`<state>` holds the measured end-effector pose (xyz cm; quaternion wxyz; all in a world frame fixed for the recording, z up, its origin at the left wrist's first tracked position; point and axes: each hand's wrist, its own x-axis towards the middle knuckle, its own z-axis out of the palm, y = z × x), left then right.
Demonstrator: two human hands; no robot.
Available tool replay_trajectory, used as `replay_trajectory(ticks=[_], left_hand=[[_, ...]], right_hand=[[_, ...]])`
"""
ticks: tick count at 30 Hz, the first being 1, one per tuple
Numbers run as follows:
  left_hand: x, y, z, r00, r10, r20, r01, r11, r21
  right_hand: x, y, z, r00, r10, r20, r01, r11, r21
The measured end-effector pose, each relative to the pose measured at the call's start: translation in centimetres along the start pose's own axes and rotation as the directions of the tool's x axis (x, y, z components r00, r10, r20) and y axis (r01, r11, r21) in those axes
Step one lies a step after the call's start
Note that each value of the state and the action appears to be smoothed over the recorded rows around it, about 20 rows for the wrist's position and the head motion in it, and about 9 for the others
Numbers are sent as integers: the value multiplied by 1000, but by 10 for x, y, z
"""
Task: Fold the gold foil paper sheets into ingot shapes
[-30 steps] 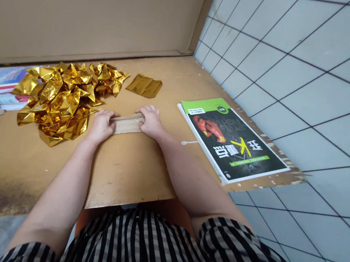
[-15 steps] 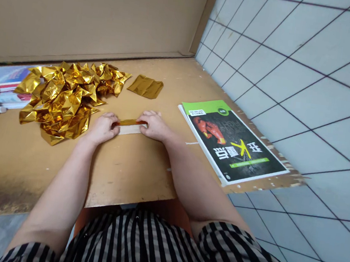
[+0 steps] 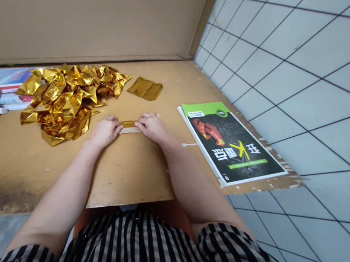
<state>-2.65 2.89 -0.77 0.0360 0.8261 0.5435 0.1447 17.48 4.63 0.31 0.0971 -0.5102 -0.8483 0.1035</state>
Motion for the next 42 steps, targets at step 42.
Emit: replay_trajectory(ticks=[42], left_hand=[[-12,18,9,952,-23,307,6,998,56]], right_hand=[[-18,-7,-8,984,-52,172,76,988,-137]])
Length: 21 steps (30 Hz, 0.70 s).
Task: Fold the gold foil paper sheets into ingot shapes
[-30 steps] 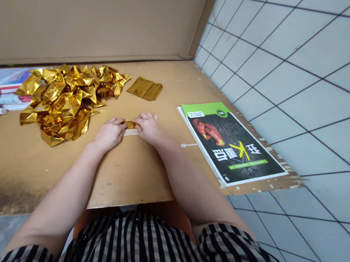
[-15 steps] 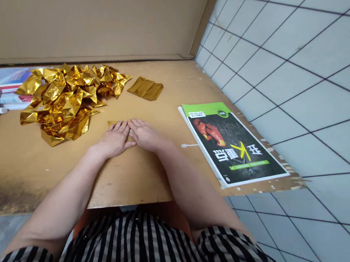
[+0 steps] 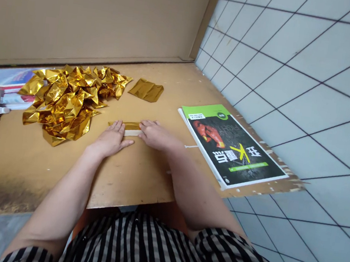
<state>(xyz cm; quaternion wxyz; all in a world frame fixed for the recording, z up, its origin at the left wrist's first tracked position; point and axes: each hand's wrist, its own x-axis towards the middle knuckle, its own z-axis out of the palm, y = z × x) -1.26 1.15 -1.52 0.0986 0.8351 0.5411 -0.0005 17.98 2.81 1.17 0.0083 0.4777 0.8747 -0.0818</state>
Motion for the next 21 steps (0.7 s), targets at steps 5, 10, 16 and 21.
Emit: replay_trajectory(ticks=[5,10,16,21], left_hand=[[1,0,-4,988,28,-154,-23,999,37],[3,-3,-7,975,-56,-216,69,996,53],[6,-2,-8,990,-23,-136,21,1000,-17],[7,0,-6,988,128,-85,-133,989,-61]], right_hand=[[-6,-17,-9,999,-17,-29,14,994,-109],[-8,-39,-2,990,-139,-33,137,988,-65],[-10,-50,1,956,-284,-70,288,956,50],[3,-28,4,963,-168,-211,206,963,172]])
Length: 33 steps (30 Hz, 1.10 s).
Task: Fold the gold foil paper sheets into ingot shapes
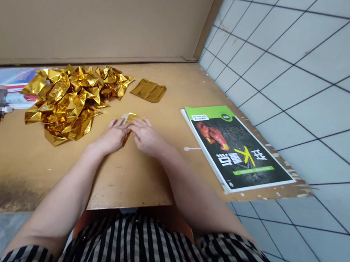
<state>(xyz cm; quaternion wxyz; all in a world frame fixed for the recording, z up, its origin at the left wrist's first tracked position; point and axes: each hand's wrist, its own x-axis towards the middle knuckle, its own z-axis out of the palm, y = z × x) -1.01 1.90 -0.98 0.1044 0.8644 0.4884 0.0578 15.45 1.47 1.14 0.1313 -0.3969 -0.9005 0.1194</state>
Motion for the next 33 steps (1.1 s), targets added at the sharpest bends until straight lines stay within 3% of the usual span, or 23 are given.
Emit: replay_trajectory(ticks=[4,9,14,19,27,33], left_hand=[[0,1,-1,996,86,5,-86,996,18],[2,-3,-4,998,35,-48,-30,995,92],[3,2,5,989,52,-140,-29,986,165],[2,11,16,995,19,-101,-4,988,153],[0,14,13,999,-38,-15,39,993,107],[-1,12,13,999,-38,19,37,997,67]], right_hand=[[3,15,7,996,74,51,-72,997,-33],[1,8,8,964,228,135,-205,964,-167],[-1,-6,6,951,297,90,-260,919,-295],[-2,-8,7,940,336,54,-297,888,-350],[0,-4,7,958,283,51,-259,926,-275],[3,7,11,970,185,157,-174,982,-77]])
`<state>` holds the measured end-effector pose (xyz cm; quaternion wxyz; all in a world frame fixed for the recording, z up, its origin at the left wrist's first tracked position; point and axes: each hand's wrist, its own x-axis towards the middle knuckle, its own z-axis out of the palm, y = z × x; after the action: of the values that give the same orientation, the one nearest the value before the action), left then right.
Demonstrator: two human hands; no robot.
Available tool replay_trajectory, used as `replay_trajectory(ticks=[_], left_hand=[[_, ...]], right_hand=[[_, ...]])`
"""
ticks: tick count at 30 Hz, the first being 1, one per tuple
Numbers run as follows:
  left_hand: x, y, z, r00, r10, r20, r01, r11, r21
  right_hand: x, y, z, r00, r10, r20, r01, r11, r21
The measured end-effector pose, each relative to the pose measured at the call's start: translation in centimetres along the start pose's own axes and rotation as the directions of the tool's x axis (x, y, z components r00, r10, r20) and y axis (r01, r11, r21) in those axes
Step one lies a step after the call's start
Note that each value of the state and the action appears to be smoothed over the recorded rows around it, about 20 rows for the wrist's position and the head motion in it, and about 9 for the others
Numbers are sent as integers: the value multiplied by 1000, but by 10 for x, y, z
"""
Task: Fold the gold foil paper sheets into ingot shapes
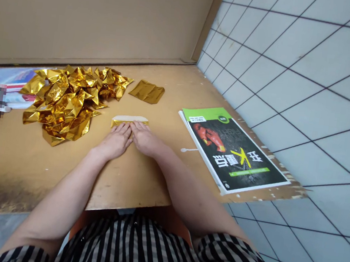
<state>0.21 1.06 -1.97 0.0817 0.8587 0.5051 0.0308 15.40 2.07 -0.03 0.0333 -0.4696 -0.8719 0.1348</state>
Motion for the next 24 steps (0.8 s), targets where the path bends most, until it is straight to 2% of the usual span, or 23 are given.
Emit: replay_trajectory(ticks=[3,7,13,20,24], left_hand=[[0,-1,0,999,-26,38,26,1000,11],[-1,-4,-1,993,-94,75,92,995,32],[-2,-7,-2,987,-133,86,128,990,64],[-6,6,-18,954,-266,141,247,960,134],[-8,11,-23,957,-259,131,238,959,153]], right_hand=[[1,4,1,998,32,57,-34,999,30],[-1,6,0,995,72,69,-74,997,21],[-7,7,-13,983,152,104,-149,988,-34],[-11,10,-21,983,168,68,-159,979,-124],[-11,11,-21,986,160,38,-153,979,-136]])
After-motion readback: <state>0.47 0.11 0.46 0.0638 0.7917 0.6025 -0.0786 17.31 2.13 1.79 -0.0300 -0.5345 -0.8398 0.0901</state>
